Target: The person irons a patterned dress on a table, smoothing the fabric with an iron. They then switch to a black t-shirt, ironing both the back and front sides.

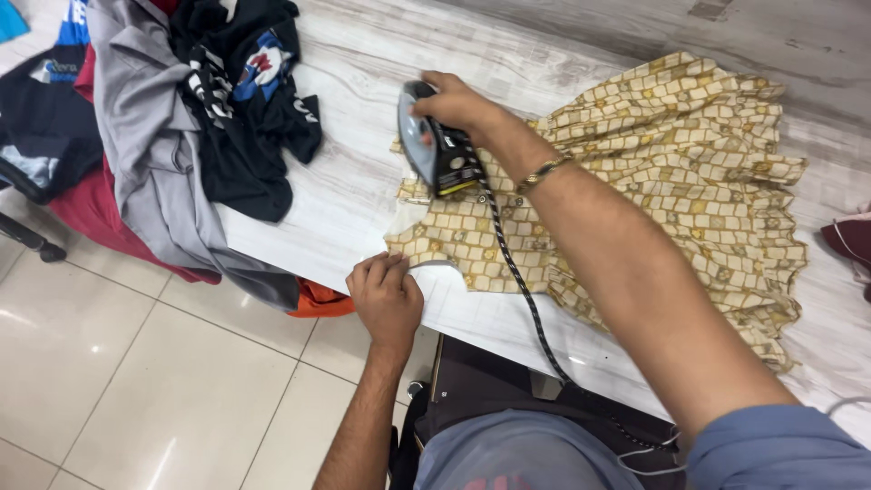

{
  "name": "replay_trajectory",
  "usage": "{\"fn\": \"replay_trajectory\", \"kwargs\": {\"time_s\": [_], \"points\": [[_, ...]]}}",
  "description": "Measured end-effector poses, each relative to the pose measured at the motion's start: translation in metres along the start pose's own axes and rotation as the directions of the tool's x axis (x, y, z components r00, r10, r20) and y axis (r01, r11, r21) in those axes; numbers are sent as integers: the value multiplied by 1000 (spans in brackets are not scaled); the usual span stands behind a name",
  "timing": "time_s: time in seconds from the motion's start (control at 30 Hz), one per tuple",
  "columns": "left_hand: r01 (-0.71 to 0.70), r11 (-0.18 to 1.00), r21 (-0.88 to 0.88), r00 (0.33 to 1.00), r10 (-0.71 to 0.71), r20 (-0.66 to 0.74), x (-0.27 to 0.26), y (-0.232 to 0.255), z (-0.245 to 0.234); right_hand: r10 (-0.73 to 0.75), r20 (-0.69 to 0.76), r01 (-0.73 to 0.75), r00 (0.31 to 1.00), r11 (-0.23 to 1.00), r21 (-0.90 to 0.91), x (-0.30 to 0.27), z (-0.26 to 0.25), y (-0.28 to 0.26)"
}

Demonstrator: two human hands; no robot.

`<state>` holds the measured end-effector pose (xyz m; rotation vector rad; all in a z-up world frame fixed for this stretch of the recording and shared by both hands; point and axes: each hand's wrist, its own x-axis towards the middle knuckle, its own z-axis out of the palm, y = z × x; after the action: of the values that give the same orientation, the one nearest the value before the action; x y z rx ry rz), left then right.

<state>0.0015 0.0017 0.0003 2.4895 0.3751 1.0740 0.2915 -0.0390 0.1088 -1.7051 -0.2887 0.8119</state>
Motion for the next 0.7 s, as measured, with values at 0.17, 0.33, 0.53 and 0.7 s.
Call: {"fn": "replay_trajectory", "kwargs": {"time_s": [0.17,0.33,0.53,0.7], "points": [[-46,995,91,997,40,63,16,11,-11,-46,73,66,996,954,-291,-60,-53,-25],[-42,997,-67,987,52,151,64,28,20,-17,206,141,978,782,-607,-83,-81,-23],[-53,985,161,922,-13,387,74,40,62,20,34,27,999,278,-960,-69,-75,-4],[15,963,270,885,-139,445,69,36,71,-24,68,70,997,140,-988,-65,-66,7]]}}
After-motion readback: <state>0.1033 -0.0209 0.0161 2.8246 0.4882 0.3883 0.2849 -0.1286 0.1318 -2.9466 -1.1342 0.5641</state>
